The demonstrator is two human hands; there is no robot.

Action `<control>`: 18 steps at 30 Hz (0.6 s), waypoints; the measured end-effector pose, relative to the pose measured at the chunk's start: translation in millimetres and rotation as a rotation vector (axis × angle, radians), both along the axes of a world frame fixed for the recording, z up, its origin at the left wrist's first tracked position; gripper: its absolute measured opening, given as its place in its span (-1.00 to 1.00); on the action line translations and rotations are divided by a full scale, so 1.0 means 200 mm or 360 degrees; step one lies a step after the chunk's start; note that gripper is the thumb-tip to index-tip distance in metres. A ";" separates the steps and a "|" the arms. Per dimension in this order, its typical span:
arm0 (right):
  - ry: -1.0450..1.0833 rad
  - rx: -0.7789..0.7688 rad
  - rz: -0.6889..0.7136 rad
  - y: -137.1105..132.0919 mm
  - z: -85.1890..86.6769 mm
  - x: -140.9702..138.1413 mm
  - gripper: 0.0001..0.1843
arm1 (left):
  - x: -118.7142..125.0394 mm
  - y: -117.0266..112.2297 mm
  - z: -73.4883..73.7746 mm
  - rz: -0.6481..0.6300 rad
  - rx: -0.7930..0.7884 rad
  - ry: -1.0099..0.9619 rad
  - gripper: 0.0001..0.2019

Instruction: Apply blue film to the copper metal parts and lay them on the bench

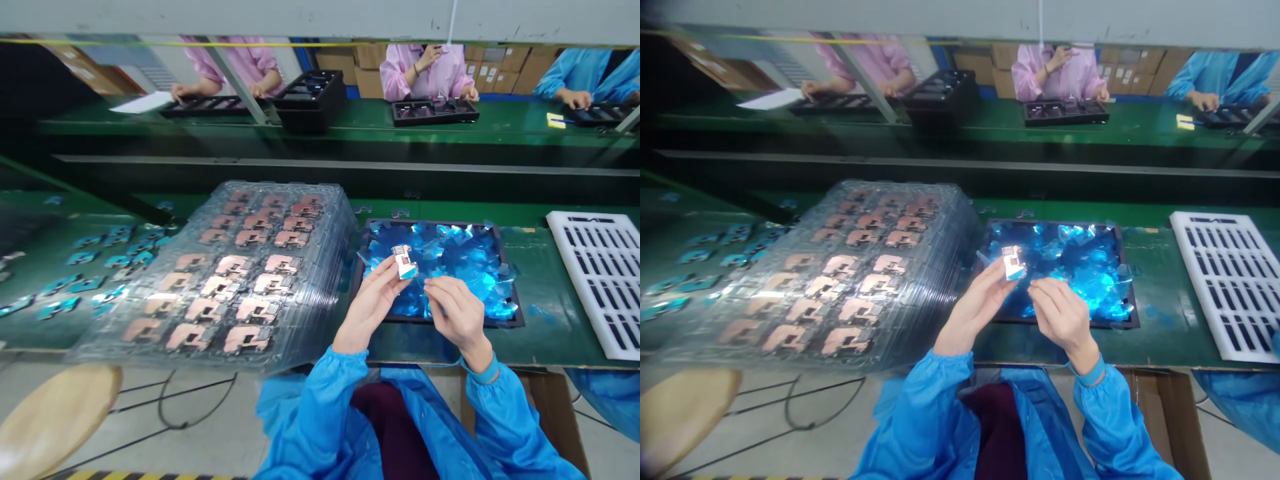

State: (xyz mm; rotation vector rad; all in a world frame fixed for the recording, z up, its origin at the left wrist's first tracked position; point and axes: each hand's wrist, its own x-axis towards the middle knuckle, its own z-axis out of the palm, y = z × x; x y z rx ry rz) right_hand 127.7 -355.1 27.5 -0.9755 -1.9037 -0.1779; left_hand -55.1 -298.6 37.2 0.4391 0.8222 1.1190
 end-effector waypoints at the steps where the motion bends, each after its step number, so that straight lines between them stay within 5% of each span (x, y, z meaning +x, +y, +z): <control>1: 0.0086 -0.0006 0.0002 0.00 -0.01 0.00 -0.70 | 0.00 -0.01 0.01 0.0079 0.0017 0.0038 -0.70; 5: 0.0510 -0.0188 -0.0392 0.02 -0.07 0.07 -0.85 | -0.08 -0.13 0.10 0.0436 0.0251 0.0337 -0.66; 9: 0.0369 -0.0789 -0.0886 0.13 -0.19 0.28 -0.63 | -0.33 -0.32 0.37 0.0355 0.0629 0.1055 -0.79; 11: 0.0191 -0.0936 -0.1062 0.20 -0.26 0.39 -0.56 | -0.52 -0.32 0.53 0.0329 0.0777 0.1488 -0.84; 14: -0.0044 -0.0967 -0.1142 0.26 -0.38 0.51 -0.52 | -0.82 -0.10 0.67 0.0342 0.0936 0.2073 -0.81; 18: -0.0198 -0.0934 -0.1149 0.28 -0.50 0.57 -0.50 | -1.15 0.44 0.64 0.0105 0.0942 0.2554 -0.75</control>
